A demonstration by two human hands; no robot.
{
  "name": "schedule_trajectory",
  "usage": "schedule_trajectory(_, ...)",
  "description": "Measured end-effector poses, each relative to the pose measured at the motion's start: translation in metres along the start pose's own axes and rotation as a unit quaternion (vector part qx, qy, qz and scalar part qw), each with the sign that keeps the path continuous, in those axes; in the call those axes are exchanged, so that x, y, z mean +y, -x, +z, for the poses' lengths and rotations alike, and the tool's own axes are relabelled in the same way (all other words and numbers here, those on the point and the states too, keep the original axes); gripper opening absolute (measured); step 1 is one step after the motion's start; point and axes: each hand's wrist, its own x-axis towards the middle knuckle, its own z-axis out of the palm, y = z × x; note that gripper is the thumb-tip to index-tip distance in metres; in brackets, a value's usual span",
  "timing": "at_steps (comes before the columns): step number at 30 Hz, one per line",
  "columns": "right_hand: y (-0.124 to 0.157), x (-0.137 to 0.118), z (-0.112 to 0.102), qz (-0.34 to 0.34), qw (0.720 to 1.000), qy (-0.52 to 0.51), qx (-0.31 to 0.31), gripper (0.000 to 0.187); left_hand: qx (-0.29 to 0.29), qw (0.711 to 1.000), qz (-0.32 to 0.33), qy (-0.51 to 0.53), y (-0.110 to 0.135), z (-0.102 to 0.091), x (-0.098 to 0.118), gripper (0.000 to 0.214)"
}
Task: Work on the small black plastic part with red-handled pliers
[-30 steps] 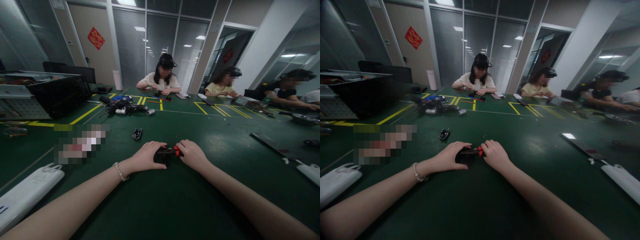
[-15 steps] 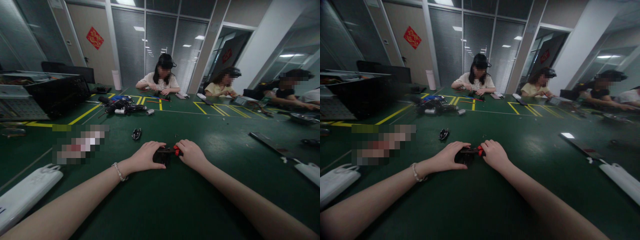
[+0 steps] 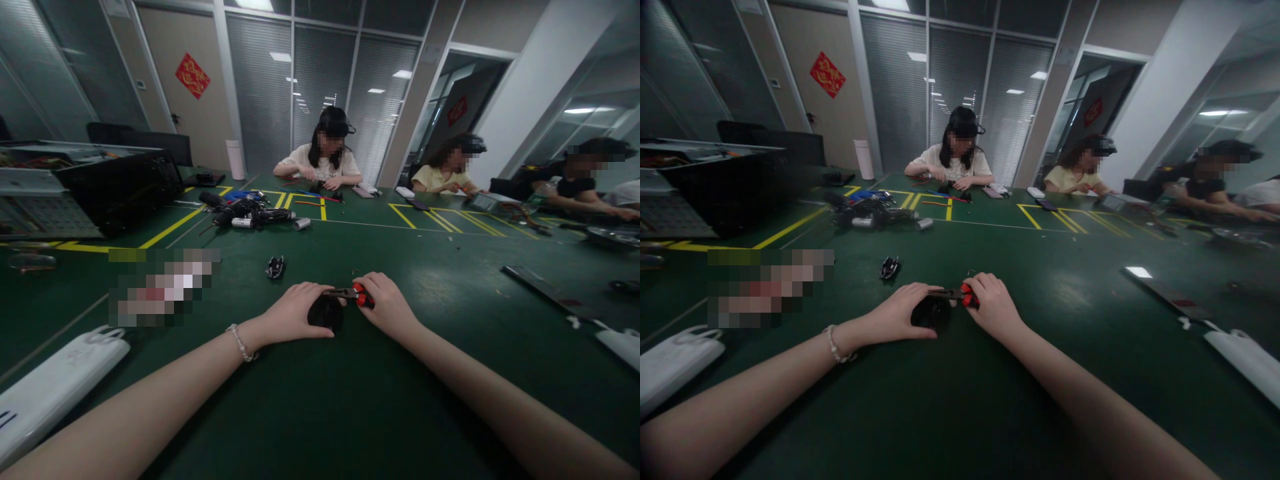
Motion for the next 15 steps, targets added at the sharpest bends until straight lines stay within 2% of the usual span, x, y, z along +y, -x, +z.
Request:
schedule_trajectory(6,-0.002,0.006,-0.002,0.028,0.995,-0.084,0.045,0.045,0.006,1.0,0.008,0.005,0.0,0.0,0.001,0.069)
schedule_trajectory(11,-0.003,0.014,0.001,0.068,0.985,-0.155,0.035,0.047,0.004,1.0,0.002,0.007,0.0,-0.001,0.001,0.07)
schedule_trajectory(15,-0.003,0.015,0.001,0.086,0.983,-0.163,0.025,0.041,0.003,1.0,0.003,0.004,0.0,-0.002,0.002,0.07)
